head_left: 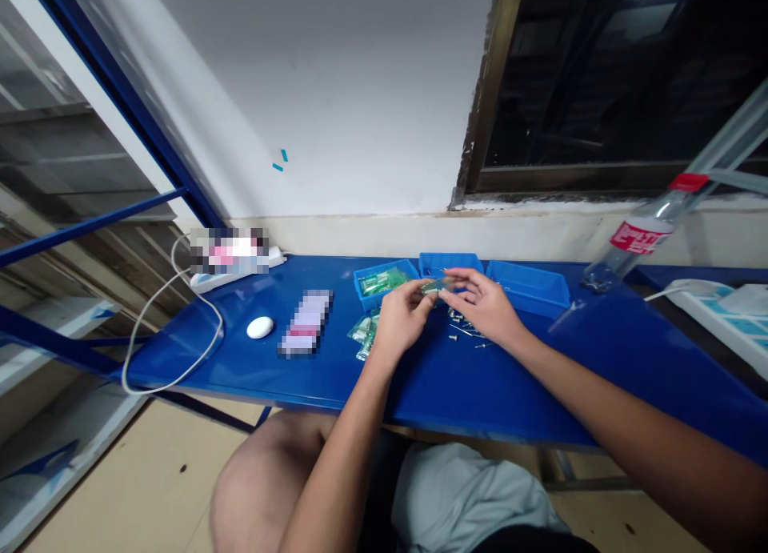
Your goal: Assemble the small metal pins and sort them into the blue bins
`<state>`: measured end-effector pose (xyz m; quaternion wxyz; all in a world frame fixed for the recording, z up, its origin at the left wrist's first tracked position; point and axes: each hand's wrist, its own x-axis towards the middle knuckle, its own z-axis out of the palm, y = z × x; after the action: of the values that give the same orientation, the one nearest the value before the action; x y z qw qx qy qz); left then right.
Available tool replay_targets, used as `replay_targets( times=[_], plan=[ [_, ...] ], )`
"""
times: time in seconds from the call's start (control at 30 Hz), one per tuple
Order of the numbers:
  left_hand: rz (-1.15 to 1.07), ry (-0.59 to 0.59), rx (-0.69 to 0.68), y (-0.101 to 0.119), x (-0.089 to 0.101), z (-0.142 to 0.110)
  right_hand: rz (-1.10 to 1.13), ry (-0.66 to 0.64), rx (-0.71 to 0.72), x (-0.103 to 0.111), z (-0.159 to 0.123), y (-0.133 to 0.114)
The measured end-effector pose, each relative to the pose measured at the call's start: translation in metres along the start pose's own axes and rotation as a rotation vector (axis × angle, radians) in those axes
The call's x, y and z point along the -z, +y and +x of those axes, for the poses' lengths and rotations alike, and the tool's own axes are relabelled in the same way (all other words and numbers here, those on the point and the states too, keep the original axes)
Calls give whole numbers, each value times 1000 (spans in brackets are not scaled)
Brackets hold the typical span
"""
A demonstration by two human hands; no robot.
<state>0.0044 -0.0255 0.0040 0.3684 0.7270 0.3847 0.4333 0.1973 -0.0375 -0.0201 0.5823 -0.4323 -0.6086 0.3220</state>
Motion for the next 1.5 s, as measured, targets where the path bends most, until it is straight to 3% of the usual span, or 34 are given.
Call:
replay_targets(
  times=[0.1,0.23,0.37,0.5,0.6,0.7,0.87,0.97,1.1,1.23,1.33,1.5],
  plan=[
    [-38,40,2,-4,-4,1,90,-55,-59,-2,-1,2],
    [-30,122,-25,-4,-4,1,76,30,-79,0,-1,5],
    [21,58,6,4,1,-2,-39,116,-76,3,-2,4],
    [52,-71,-92,10,2,-5,-161,-43,105,4,-4,-3],
    [143,-70,-135,7,3,-5,-163,-161,208,3,-4,-4],
    [173,-31,-95,-1,4,-3,-104,-146,127,3,-3,-1],
    [54,-51,-9,-8,2,-3,-140,41,79,4,0,3],
    [-35,-81,-16,-9,0,-4,-43,11,9,4,2,4],
    [-44,-19,-19,-9,1,-5,108,-25,-132,2,1,6],
    [-31,-17,-38,-10,2,-4,130,-41,-166,2,0,5],
    [30,51,-59,-8,0,-5,41,-39,-95,8,6,3],
    [321,90,-146,-8,1,-7,-309,157,141,30,18,-1]
  ],
)
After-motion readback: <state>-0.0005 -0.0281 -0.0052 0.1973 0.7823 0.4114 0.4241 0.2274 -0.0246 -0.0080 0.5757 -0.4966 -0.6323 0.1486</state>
